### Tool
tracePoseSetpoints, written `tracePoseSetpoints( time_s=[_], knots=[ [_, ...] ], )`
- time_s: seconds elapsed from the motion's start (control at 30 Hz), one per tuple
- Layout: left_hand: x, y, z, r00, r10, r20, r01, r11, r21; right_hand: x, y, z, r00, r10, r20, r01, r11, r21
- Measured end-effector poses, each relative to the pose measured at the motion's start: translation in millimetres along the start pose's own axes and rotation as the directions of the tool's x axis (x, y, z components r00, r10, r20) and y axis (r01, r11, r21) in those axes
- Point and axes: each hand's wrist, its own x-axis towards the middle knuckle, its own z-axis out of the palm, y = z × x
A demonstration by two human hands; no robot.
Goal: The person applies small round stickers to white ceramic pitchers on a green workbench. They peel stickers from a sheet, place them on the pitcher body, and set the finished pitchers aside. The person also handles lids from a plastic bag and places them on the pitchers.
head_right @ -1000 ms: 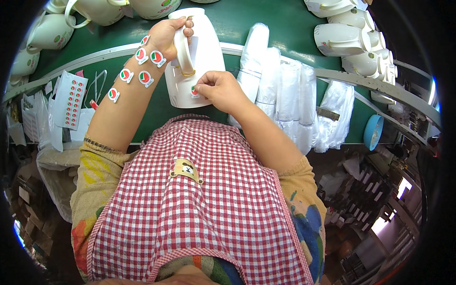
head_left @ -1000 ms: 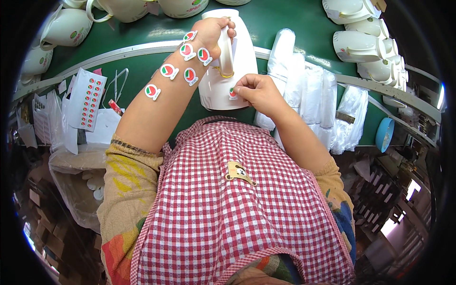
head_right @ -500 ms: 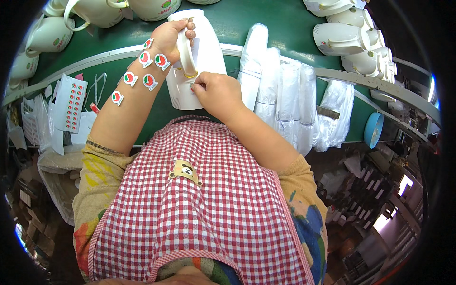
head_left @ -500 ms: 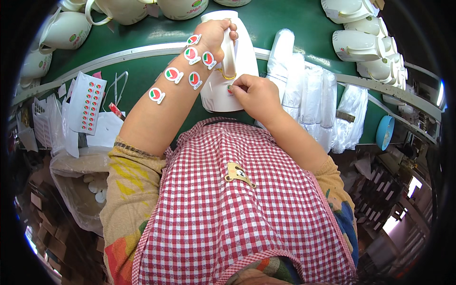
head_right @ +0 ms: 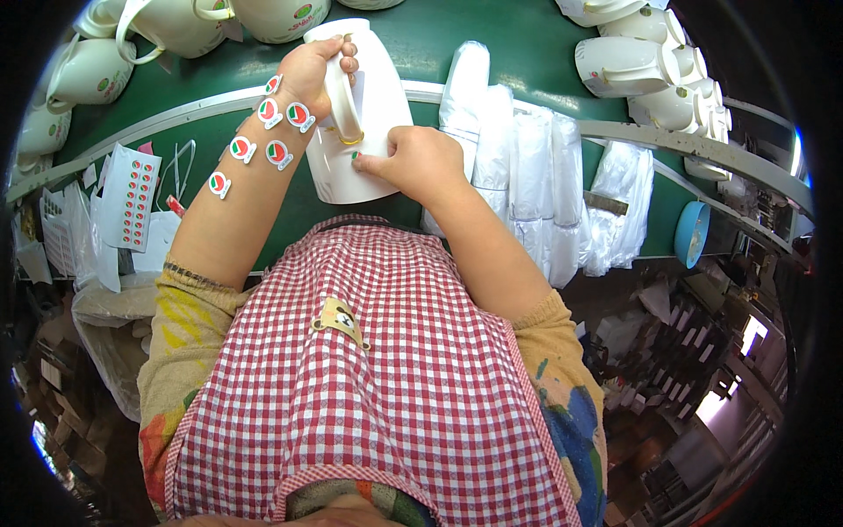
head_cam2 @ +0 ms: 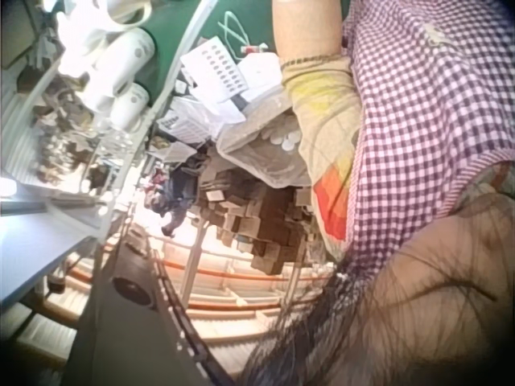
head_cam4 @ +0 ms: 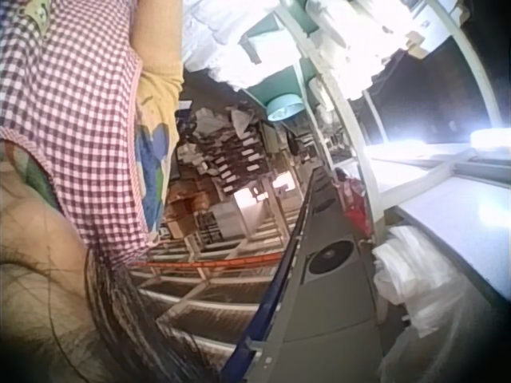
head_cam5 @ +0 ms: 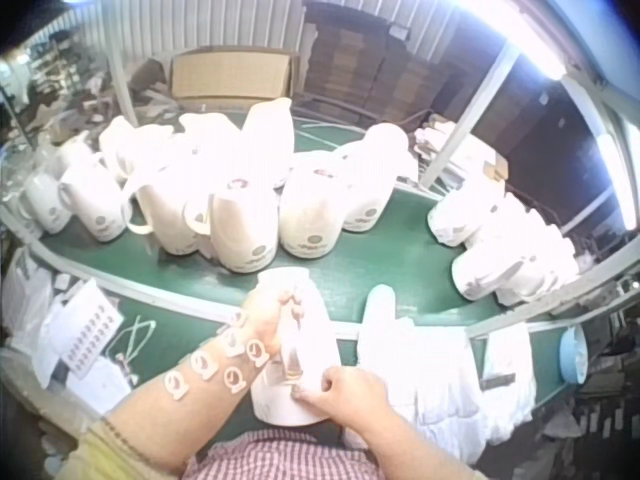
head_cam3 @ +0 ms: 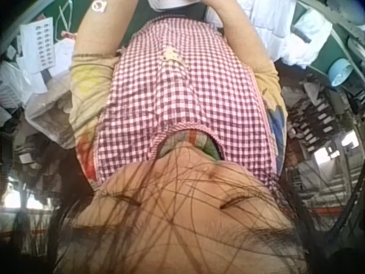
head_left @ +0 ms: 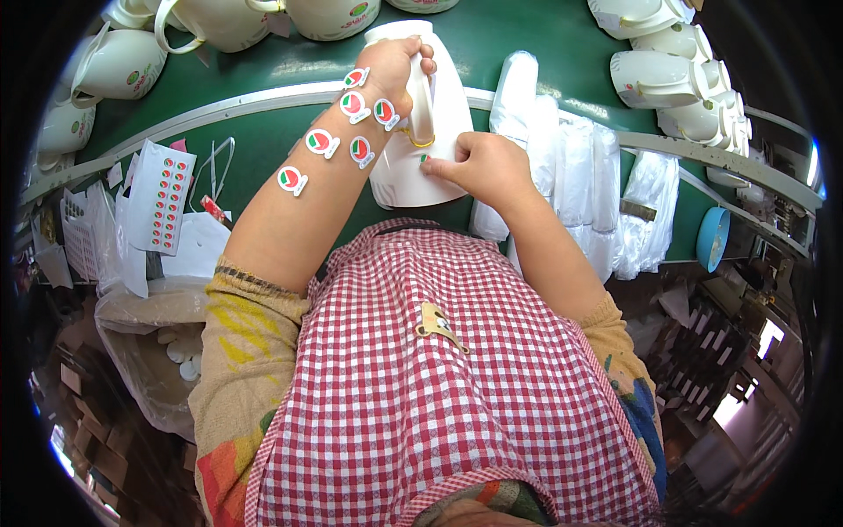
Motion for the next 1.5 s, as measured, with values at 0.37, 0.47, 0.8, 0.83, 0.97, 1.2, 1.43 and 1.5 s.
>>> tracePoseSetpoints(
  time_s=[0.37,0.47,0.8,0.83,0.97,1.2,1.43,1.5],
  knots=[
    [-47.2,13.2,49.9,0.785,-0.182,0.592,-0.182,0.846,0.502,-23.6,94.3,-12.7,0.934,0.072,-0.351,0.248,0.576,0.779],
    [-28.1,8.7,98.6,0.648,-0.113,0.753,-0.403,0.788,0.465,-35.5,119.8,-25.5,0.862,0.179,-0.475,0.312,0.550,0.774],
    [153.3,-100.9,241.2,0.491,0.113,0.864,-0.855,0.252,0.453,-2.0,169.6,-73.5,0.609,0.084,-0.789,0.583,0.627,0.517],
    [162.8,-107.7,242.4,0.503,0.098,0.859,-0.843,0.275,0.462,10.5,166.9,-93.5,0.542,0.036,-0.839,0.611,0.669,0.424],
    [191.6,-148.9,243.1,0.378,0.423,0.823,-0.917,0.296,0.269,96.4,129.8,-176.5,0.288,-0.153,-0.945,0.690,0.718,0.094],
    [155.9,60.2,183.9,0.669,0.325,0.668,-0.729,0.112,0.676,249.8,107.7,-282.9,0.359,-0.265,-0.895,0.586,0.811,-0.005],
    [245.7,190.7,168.4,0.917,0.243,0.317,-0.250,-0.269,0.930,322.2,93.7,-274.7,0.473,-0.439,-0.764,0.433,0.871,-0.233],
    [246.8,184.2,189.6,0.966,0.070,0.249,-0.222,-0.271,0.937,324.6,107.9,-266.1,0.382,-0.544,-0.747,0.434,0.819,-0.374]
  ],
)
